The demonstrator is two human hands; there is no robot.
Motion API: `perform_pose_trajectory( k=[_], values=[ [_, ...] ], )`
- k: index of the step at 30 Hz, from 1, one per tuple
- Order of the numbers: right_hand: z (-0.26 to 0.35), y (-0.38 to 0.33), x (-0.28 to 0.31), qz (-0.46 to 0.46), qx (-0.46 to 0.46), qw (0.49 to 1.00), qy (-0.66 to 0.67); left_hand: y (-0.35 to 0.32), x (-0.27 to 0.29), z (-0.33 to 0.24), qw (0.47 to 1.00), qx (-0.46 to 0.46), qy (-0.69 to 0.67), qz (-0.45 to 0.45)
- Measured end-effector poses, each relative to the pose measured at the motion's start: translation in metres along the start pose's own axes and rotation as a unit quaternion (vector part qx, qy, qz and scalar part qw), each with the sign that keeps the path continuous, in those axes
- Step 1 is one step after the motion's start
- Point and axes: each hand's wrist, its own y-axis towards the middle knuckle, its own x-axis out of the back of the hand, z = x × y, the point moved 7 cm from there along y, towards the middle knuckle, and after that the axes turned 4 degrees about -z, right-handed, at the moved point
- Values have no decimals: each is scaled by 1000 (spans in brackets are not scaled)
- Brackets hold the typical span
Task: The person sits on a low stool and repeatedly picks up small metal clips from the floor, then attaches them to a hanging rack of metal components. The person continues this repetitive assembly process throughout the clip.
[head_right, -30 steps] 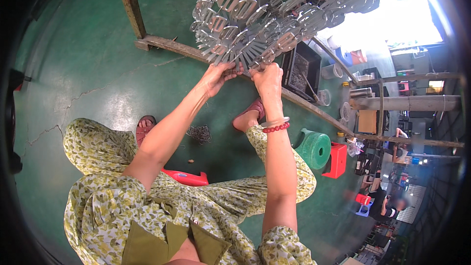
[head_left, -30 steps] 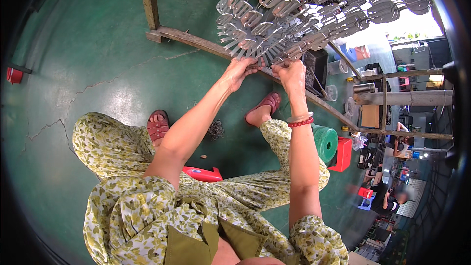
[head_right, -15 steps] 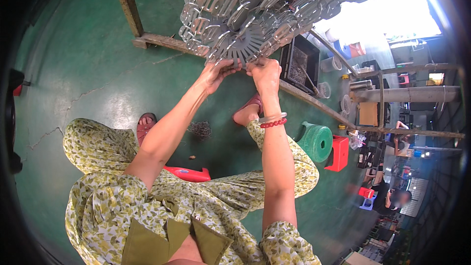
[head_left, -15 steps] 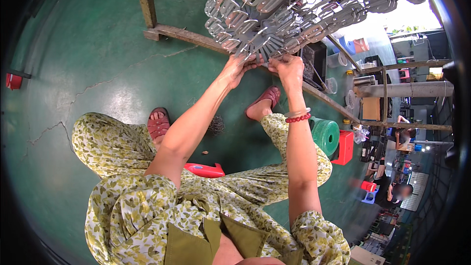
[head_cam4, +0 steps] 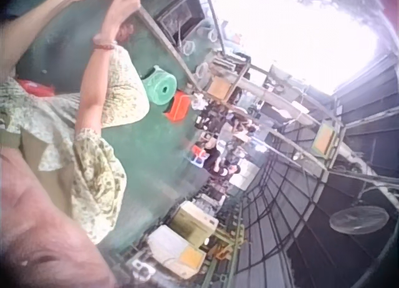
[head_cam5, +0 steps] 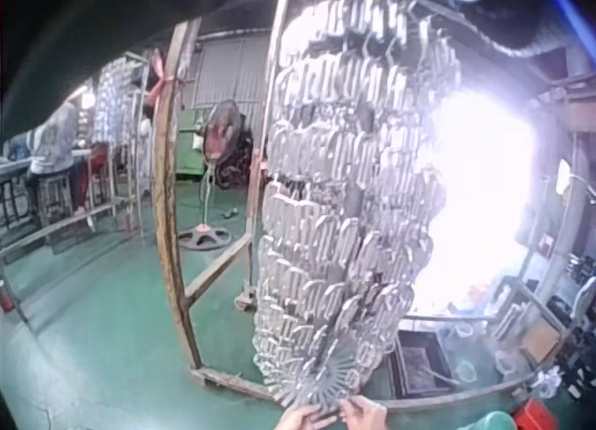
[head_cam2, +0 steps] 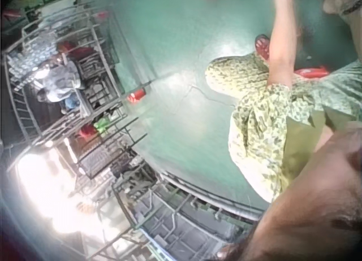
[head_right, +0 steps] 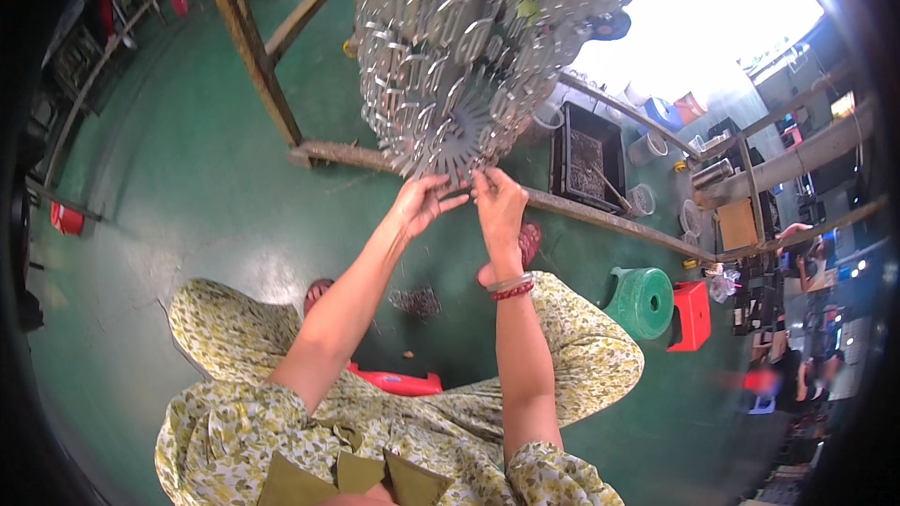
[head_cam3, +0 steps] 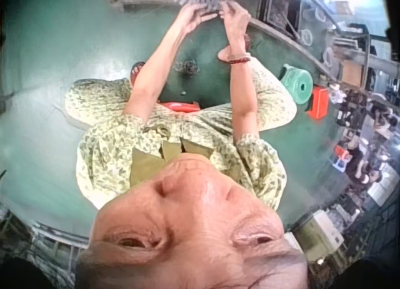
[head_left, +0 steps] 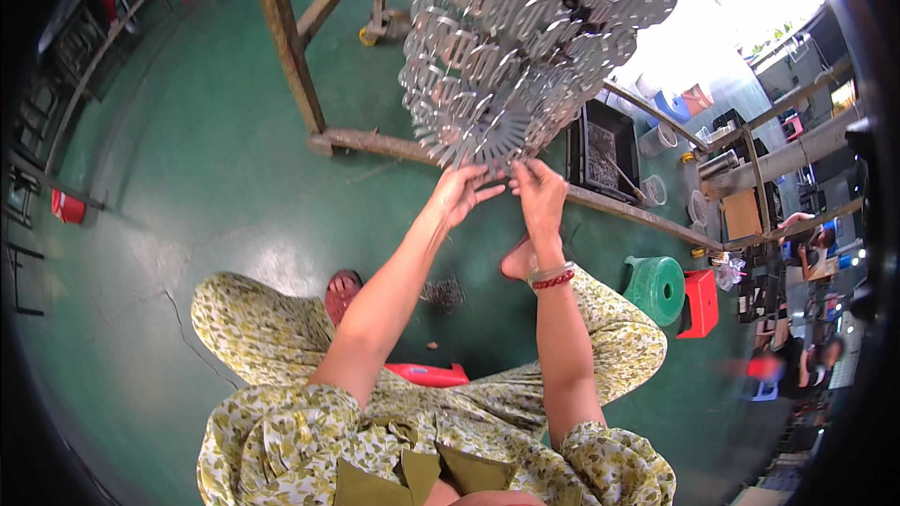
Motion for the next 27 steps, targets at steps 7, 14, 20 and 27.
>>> perform_pose_trajectory(
  k=[7, 14, 20, 27],
  values=[
    [16, -4, 14, -64, 126, 989, -47, 1, 6, -5, 1000, -8, 8, -7],
    [130, 5, 61, -151, 194, 968, 53, -4, 4, -6, 999, -11, 40, -27],
    [129, 22, 59, -167, 231, 958, 36, -3, 8, -3, 999, -14, 30, -28],
    [134, 28, 71, -168, 269, 948, 3, 7, 12, 8, 1000, -13, -4, -1]
  ],
)
